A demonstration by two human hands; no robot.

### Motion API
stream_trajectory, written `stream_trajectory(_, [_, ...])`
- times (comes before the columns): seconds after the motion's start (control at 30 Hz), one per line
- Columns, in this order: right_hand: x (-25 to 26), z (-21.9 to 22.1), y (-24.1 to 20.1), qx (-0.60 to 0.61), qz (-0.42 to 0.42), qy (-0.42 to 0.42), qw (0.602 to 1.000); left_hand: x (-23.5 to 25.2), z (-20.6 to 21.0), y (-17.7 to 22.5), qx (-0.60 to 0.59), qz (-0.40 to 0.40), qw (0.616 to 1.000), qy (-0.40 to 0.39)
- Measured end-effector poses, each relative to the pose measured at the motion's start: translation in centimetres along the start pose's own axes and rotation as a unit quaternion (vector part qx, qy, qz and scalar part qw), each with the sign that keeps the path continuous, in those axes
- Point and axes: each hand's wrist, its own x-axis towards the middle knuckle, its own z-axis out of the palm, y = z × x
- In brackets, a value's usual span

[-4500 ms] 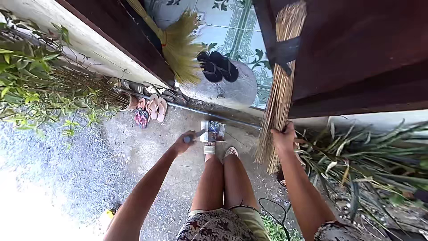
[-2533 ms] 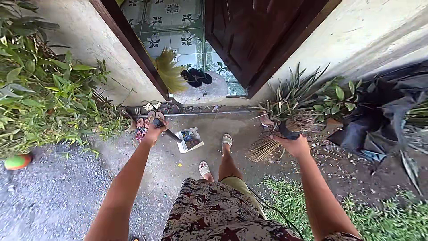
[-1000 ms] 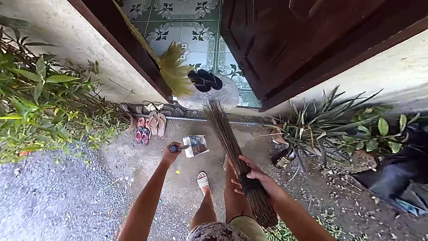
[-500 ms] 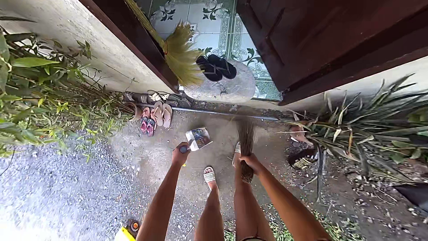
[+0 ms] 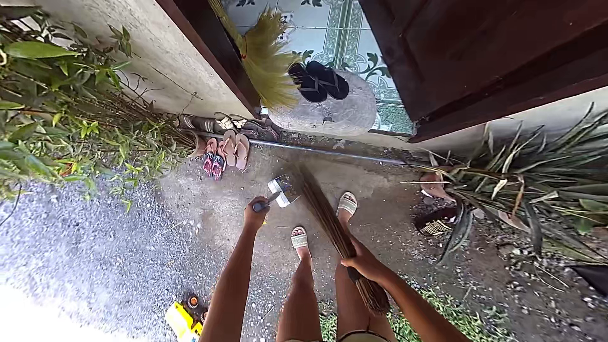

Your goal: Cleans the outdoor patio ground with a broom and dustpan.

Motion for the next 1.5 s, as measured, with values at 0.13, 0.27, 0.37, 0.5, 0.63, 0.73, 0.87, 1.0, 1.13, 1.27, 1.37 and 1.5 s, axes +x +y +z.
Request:
stream_trajectory(0.13, [1.1,-0.3,-0.3,-0.036,0.009,0.07,0.997,-0.7,-0.2,-0.2,-0.017,-0.012,0.999,0.048])
stream_trajectory(0.27, [7.5,-0.7,-2.9,-0.16,0.045,0.07,0.984,-2.2,0.1,0.6,0.022,-0.063,0.994,0.085])
stream_trajectory(0.37, [11.2,1.6,-6.7,-0.281,0.081,0.041,0.955,-3.0,0.8,0.3,0.012,-0.097,0.987,0.125])
stream_trajectory(0.5, [14.1,5.2,-9.5,-0.372,0.104,0.043,0.922,-4.0,2.0,0.2,-0.02,-0.16,0.969,0.186])
stream_trajectory(0.63, [15.0,5.3,-9.0,-0.398,0.114,-0.007,0.91,-4.5,1.9,-0.4,0.008,-0.172,0.972,0.157])
stream_trajectory(0.73, [14.6,2.4,-7.1,-0.42,0.069,-0.095,0.9,-4.2,1.1,-0.9,0.013,-0.166,0.978,0.13])
stream_trajectory(0.87, [8.6,-1.7,-5.5,-0.437,0.046,-0.139,0.887,-4.1,0.4,-1.6,0.015,-0.15,0.983,0.107])
stream_trajectory(1.0, [0.4,-5.7,-5.6,-0.311,0.053,-0.086,0.945,-4.5,0.4,-1.7,0.018,-0.143,0.986,0.084])
stream_trajectory(1.13, [-1.3,-6.1,-5.1,-0.213,0.037,-0.054,0.975,-5.0,0.7,-2.0,0.031,-0.128,0.987,0.093])
stream_trajectory(1.27, [5.3,-2.7,-5.6,-0.196,0.02,-0.025,0.98,-5.8,0.3,-2.3,0.056,-0.11,0.987,0.099])
stream_trajectory(1.37, [11.9,2.0,-7.0,-0.24,0.051,0.003,0.969,-5.8,0.1,-2.6,0.087,-0.111,0.987,0.083])
stream_trajectory(1.5, [15.1,7.7,-9.0,-0.413,0.114,-0.062,0.902,-5.1,0.3,-1.8,0.119,-0.129,0.984,0.026])
